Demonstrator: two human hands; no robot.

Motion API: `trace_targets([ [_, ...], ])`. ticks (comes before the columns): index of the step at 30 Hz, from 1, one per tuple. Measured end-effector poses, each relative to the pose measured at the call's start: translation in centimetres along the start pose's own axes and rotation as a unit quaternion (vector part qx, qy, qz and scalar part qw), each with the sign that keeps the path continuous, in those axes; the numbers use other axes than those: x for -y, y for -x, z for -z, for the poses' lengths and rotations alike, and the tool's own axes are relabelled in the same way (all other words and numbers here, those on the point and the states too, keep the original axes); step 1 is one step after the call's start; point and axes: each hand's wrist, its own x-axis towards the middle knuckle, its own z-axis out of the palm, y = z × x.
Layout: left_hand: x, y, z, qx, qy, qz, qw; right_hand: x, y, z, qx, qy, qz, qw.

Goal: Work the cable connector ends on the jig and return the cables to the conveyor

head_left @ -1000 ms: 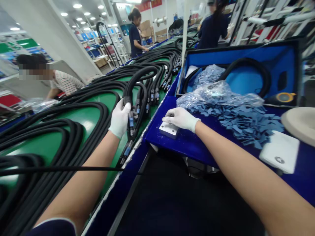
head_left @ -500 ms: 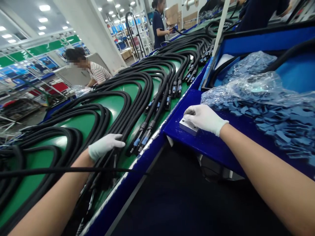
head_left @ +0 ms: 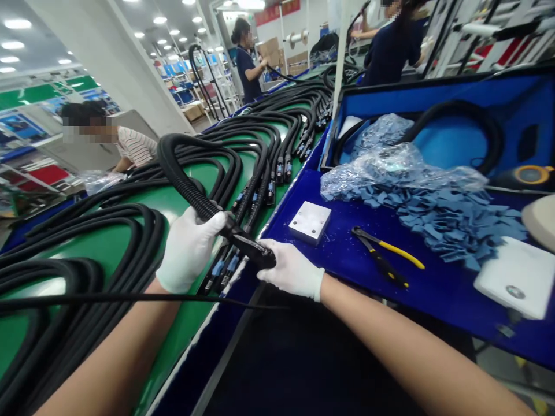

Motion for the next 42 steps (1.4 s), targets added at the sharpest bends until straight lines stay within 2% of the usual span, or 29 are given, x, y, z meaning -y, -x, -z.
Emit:
trace_targets([
  [2,0.7,0.5,-0.7,-0.042,-0.146,-0.119,0.981,0.5,1.4,2.0,0.020,0.025,-0.022,0.999],
  [3,1.2,0.9,-1.1,-0.023,-0.183,-0.187,0.965,1.0,2.2,3.0,0.038,0.033,-0.034,0.998],
  [4,1.7,1.4,-1.6,0.037,-0.205,-0.251,0.945,1.5,3.0,3.9,0.054,0.042,-0.042,0.997],
  [5,2.2,1.9,-2.3,0.123,-0.218,-0.299,0.921,2.1,3.7,4.8,0.063,0.055,-0.045,0.995],
  [7,3.3,3.0,-4.0,0.277,-0.224,-0.333,0.873,3.2,5.2,6.5,0.065,0.085,-0.035,0.994],
  [8,3.6,3.4,-5.0,0.312,-0.218,-0.329,0.864,3.6,6.0,7.4,0.062,0.098,-0.027,0.993],
  [9,3.8,3.8,-5.9,0.321,-0.210,-0.315,0.868,3.8,6.8,8.3,0.055,0.113,-0.026,0.992],
  [11,3.7,4.1,-7.7,0.299,-0.185,-0.268,0.897,3.7,8.7,10.6,0.006,0.174,-0.049,0.984],
  [12,3.2,4.1,-8.5,0.283,-0.173,-0.235,0.914,3.3,9.6,11.8,-0.033,0.230,-0.075,0.970],
  [13,2.7,3.9,-9.1,0.266,-0.165,-0.197,0.929,2.8,10.6,12.9,-0.085,0.308,-0.108,0.941],
  [14,2.0,3.7,-9.7,0.249,-0.162,-0.161,0.941,2.1,11.5,13.8,-0.123,0.395,-0.151,0.898],
  [16,0.5,3.2,-10.7,0.235,-0.168,-0.098,0.952,0.4,12.9,14.8,-0.136,0.529,-0.221,0.808],
  [17,-0.2,2.9,-11.1,0.240,-0.167,-0.073,0.954,-0.3,13.4,14.9,-0.130,0.566,-0.240,0.778],
  [18,-0.8,2.6,-11.5,0.248,-0.160,-0.053,0.954,-0.9,13.6,14.9,-0.128,0.583,-0.245,0.764],
  [19,-1.3,2.4,-11.9,0.257,-0.149,-0.038,0.954,-1.2,13.7,14.7,-0.136,0.582,-0.242,0.764],
  [20,-1.8,2.1,-12.3,0.266,-0.136,-0.027,0.954,-1.4,13.6,14.4,-0.149,0.565,-0.235,0.777],
  [23,-2.7,1.5,-13.2,0.282,-0.097,-0.006,0.954,-0.4,12.7,13.6,-0.174,0.451,-0.186,0.855],
  [26,-3.4,1.0,-13.6,0.294,-0.074,-0.014,0.953,1.5,11.5,12.9,-0.128,0.326,-0.048,0.935],
  [28,-3.6,0.8,-13.5,0.305,-0.061,-0.023,0.950,2.5,10.6,12.4,-0.086,0.271,0.047,0.957],
  [30,-3.8,0.6,-13.4,0.319,-0.051,-0.022,0.946,2.9,9.9,12.1,-0.066,0.241,0.100,0.963],
  [33,-3.9,0.6,-13.2,0.331,-0.052,-0.025,0.942,2.8,9.0,11.8,-0.062,0.226,0.131,0.963],
  [42,-3.7,0.9,-13.0,0.340,-0.062,-0.024,0.938,1.9,9.5,11.2,-0.099,0.286,0.115,0.946],
])
